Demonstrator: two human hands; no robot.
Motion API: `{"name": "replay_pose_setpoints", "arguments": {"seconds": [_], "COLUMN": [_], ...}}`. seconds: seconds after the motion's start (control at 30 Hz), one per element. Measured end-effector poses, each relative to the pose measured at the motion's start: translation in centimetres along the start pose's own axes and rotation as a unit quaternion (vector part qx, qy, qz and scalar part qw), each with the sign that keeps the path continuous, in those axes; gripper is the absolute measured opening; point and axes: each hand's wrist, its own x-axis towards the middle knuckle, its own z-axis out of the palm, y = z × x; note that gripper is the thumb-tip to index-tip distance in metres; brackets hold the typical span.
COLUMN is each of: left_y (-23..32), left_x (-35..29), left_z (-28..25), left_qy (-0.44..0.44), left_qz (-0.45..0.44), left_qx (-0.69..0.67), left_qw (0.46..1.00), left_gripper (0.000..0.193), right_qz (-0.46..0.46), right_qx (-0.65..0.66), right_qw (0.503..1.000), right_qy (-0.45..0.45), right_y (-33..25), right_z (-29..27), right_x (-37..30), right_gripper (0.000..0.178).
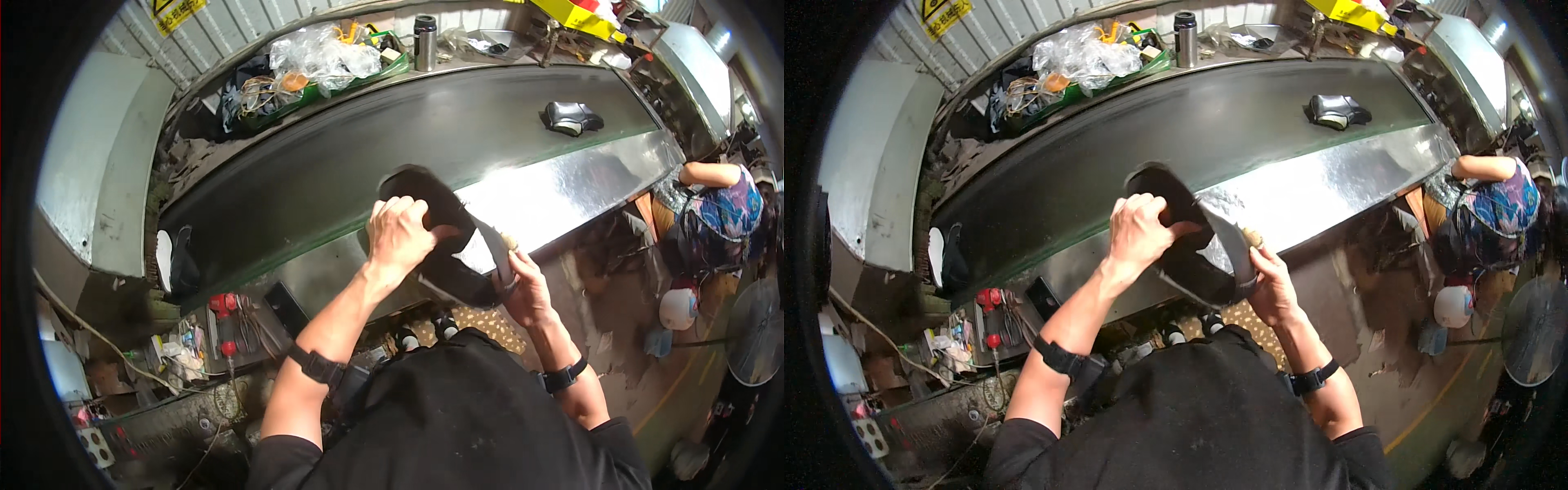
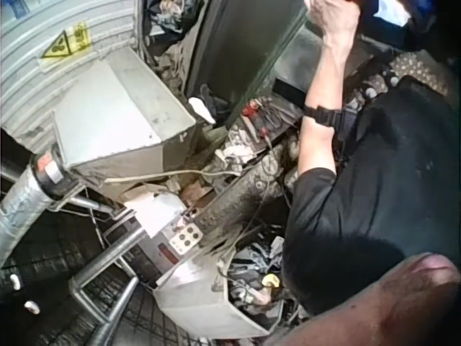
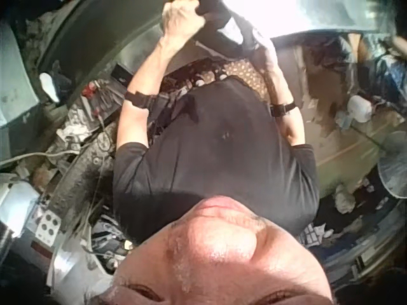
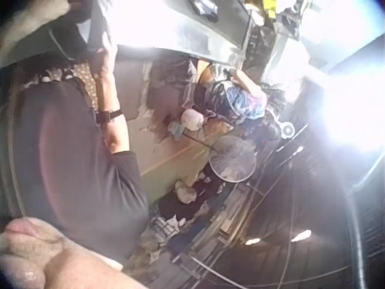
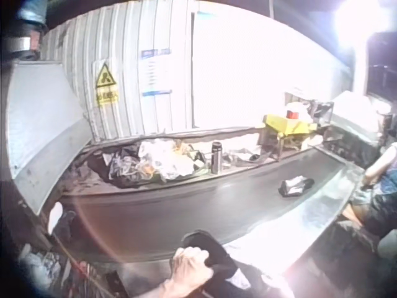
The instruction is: Using a lasting machine to pull the shoe upper tightly over the last and secure it.
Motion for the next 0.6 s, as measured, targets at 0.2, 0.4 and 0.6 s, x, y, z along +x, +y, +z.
{"name": "replay_pose_setpoints", "arguments": {"seconds": [0.2,0.4,0.6], "left_y": [-3.0,-5.2,-9.6], "left_x": [-0.7,-1.6,-3.8], "left_z": [0.1,0.3,0.2], "left_qy": [-0.023,-0.045,-0.036], "left_qz": [0.056,-0.097,-0.521], "left_qx": [0.002,-0.124,-0.667], "left_qw": [0.998,0.986,0.531], "left_gripper": [0.052,0.029,0.064], "right_qz": [0.053,-0.002,-0.294], "right_qx": [0.078,-0.031,-0.589], "right_qw": [0.996,1.0,0.732], "right_qy": [0.006,0.0,-0.176], "right_y": [-0.1,-1.5,-0.6], "right_z": [0.8,2.2,0.2], "right_x": [-0.4,-0.8,-1.3], "right_gripper": [0.036,0.043,0.021]}}
